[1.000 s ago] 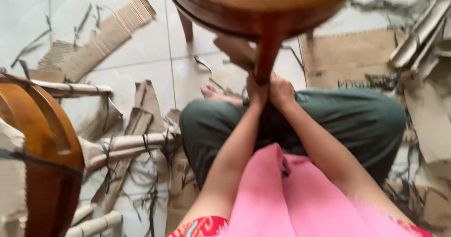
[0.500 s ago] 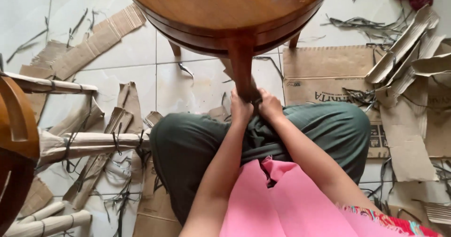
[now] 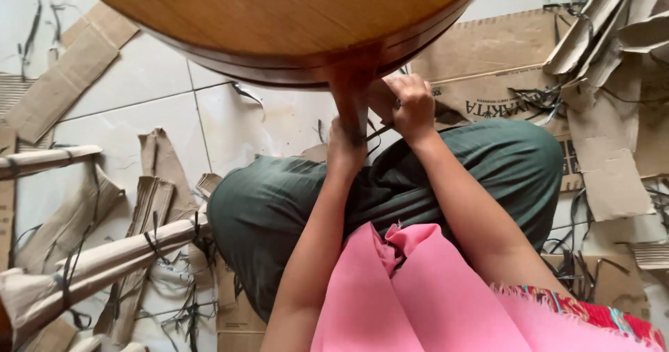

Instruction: Wrapping wooden chair legs with corrugated cardboard and securing them with plastic ties for protection during transport.

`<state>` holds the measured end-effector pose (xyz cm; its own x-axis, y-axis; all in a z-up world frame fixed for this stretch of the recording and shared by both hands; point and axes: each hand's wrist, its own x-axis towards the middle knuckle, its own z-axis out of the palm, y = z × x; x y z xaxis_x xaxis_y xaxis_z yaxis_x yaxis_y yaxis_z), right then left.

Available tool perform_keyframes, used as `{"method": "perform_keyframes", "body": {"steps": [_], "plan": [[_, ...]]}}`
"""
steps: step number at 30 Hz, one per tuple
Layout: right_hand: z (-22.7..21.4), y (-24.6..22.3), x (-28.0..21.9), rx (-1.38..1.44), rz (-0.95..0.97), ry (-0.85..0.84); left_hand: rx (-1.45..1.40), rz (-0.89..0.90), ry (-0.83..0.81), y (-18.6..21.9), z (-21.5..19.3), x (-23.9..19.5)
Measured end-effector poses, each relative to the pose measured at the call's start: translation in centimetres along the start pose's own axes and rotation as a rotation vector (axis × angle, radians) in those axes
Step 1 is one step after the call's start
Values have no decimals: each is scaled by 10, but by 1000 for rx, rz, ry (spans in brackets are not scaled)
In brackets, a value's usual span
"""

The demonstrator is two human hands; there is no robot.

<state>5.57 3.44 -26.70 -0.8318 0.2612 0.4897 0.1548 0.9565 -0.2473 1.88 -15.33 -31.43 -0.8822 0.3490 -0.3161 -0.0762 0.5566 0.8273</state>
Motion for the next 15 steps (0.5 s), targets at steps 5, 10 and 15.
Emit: {"method": "perform_keyframes", "body": {"steps": [5,10,15], "plan": [[-15,6,21,-62,-188,23,417,135,-57,37,-35,-32],[-8,20,-14,27,-80,-357,98,-14,-45,52,-46,-36],[-51,20,-14,183,28,-519,424,80,-141,80,-74,-56]]}}
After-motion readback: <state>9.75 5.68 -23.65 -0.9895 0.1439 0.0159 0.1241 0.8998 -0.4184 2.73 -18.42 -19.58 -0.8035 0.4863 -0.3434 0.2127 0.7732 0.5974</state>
